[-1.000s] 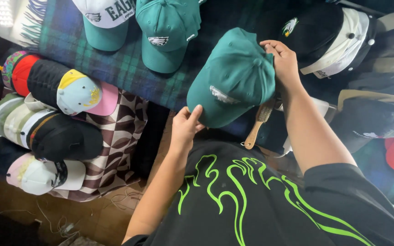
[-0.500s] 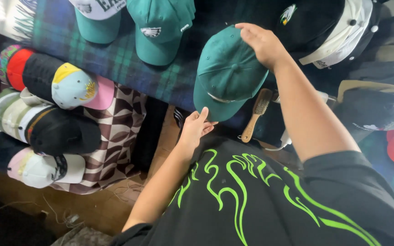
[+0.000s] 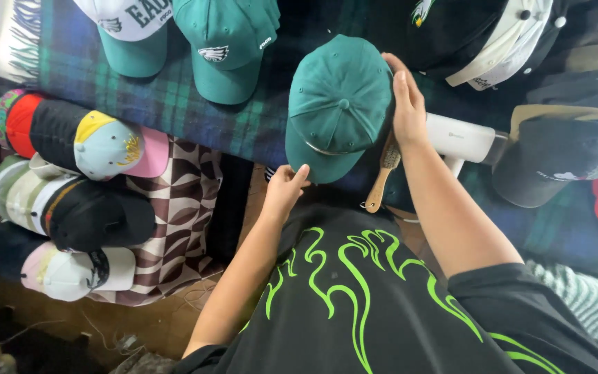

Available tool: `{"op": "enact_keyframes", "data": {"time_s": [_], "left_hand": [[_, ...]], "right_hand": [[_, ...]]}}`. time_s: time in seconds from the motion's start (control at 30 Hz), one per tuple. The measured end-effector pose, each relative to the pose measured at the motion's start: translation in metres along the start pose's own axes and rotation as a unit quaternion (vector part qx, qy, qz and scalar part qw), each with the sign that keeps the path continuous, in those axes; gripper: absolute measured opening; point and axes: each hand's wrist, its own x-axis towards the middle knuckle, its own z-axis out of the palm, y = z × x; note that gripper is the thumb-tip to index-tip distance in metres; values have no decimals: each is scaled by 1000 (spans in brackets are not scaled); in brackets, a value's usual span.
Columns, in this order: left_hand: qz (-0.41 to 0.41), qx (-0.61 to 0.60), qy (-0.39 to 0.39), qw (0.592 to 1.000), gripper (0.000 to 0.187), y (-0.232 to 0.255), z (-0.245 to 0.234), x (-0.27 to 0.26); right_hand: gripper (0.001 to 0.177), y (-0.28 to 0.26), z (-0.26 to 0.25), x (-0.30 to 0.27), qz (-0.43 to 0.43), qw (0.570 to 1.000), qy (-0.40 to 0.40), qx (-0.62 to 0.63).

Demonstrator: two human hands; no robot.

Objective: Cleaning and restoring the shape of baseball caps using a hair dryer and a brush.

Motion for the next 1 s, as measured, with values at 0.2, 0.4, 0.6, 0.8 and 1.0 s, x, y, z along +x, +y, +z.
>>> {"op": "enact_keyframes", "data": {"time_s": [0.2,0.4,0.6,0.8,1.0], "left_hand": [[290,37,122,948,57,29,-46,16],[473,-69,20,878,34,129,-50,-1],[513,37,-58,856,42,140,6,60],[416,41,-208,885,42,158,-21,77],[314,-12,-264,912,55,133,-63,80]], "right_hand": [[38,10,-40,-73,62,994,90,12],[43,-9,-19,-114,-37,990,135,25],[58,9,49,-47,-223,951,107,-184],[44,6,46,-43,-210,953,123,-180],[21,54,23,-123,-88,859,307,-401]]}}
